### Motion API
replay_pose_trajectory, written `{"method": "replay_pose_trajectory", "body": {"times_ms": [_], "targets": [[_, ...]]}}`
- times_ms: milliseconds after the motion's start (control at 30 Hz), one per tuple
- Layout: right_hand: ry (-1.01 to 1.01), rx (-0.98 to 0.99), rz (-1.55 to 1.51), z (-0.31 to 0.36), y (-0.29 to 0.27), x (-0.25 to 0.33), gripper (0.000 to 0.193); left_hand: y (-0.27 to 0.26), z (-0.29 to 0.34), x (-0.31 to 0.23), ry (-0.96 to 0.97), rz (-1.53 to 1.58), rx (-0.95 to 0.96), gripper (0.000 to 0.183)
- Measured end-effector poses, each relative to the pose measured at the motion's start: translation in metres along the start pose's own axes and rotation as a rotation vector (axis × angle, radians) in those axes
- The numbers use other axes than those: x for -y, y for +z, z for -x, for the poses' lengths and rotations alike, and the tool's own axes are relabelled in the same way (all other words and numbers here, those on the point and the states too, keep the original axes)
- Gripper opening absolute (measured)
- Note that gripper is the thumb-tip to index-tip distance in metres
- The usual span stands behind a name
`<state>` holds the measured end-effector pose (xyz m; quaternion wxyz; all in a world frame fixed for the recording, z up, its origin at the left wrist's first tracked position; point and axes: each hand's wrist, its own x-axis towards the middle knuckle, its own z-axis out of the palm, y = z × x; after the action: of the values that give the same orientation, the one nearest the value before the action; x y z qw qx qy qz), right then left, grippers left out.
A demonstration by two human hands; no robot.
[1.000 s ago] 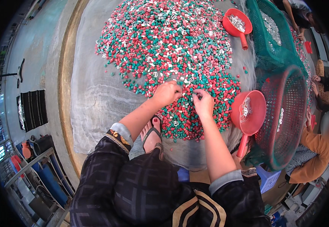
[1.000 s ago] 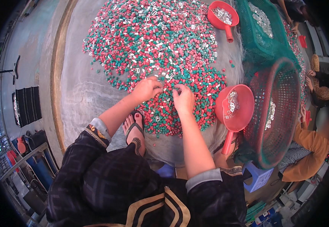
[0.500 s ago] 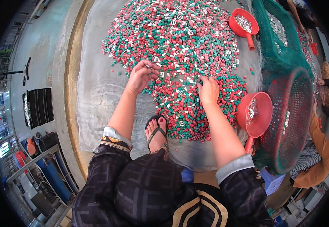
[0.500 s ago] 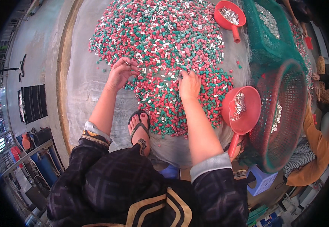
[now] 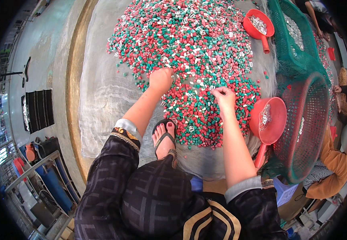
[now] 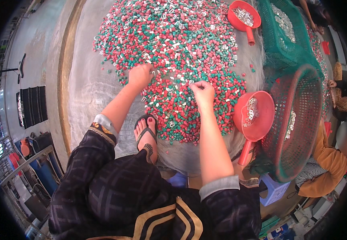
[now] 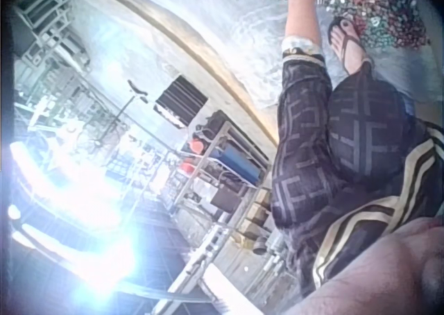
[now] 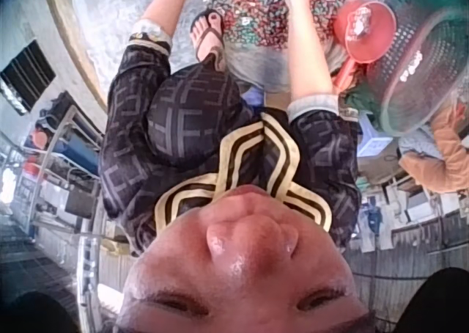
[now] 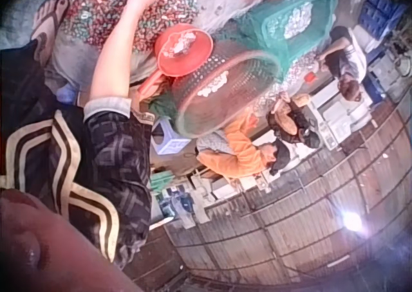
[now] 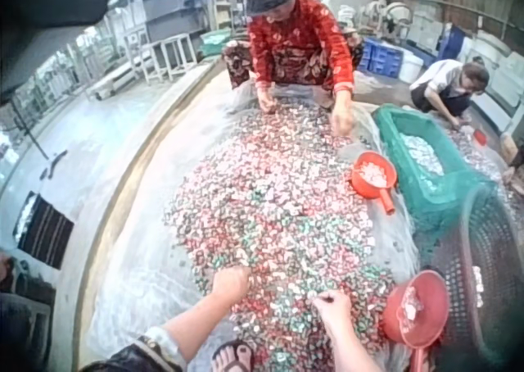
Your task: The person sorts small colored bottle caps and metal caps from a large pile on a sheet, placing the metal caps into a red plastic scoop and then transferring them to a larger green basket.
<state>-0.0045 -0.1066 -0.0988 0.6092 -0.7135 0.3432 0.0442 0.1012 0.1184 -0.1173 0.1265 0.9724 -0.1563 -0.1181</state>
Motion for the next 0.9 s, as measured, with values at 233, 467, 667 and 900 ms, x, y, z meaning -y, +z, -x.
{"method": "replay_pose_trajectory", "body": {"times_ms": [233,467,667,900], "targets": [[0.093,0.184,-0.297,0.017,-0.009,0.002,0.006,-0.021,0.012,-0.007,-0.192,0.882,0.332,0.013],[0.187,0.271,-0.492,0.029,-0.006,0.004,0.006,-0.025,0.034,-0.027,-0.267,1.425,0.605,0.015],[0.252,0.242,-0.541,0.035,0.007,0.01,0.011,-0.023,0.034,-0.024,-0.324,1.451,0.573,0.015],[-0.169,0.186,0.511,0.014,0.043,0.005,0.014,-0.017,0.035,-0.015,-0.347,1.478,0.524,0.012]]}}
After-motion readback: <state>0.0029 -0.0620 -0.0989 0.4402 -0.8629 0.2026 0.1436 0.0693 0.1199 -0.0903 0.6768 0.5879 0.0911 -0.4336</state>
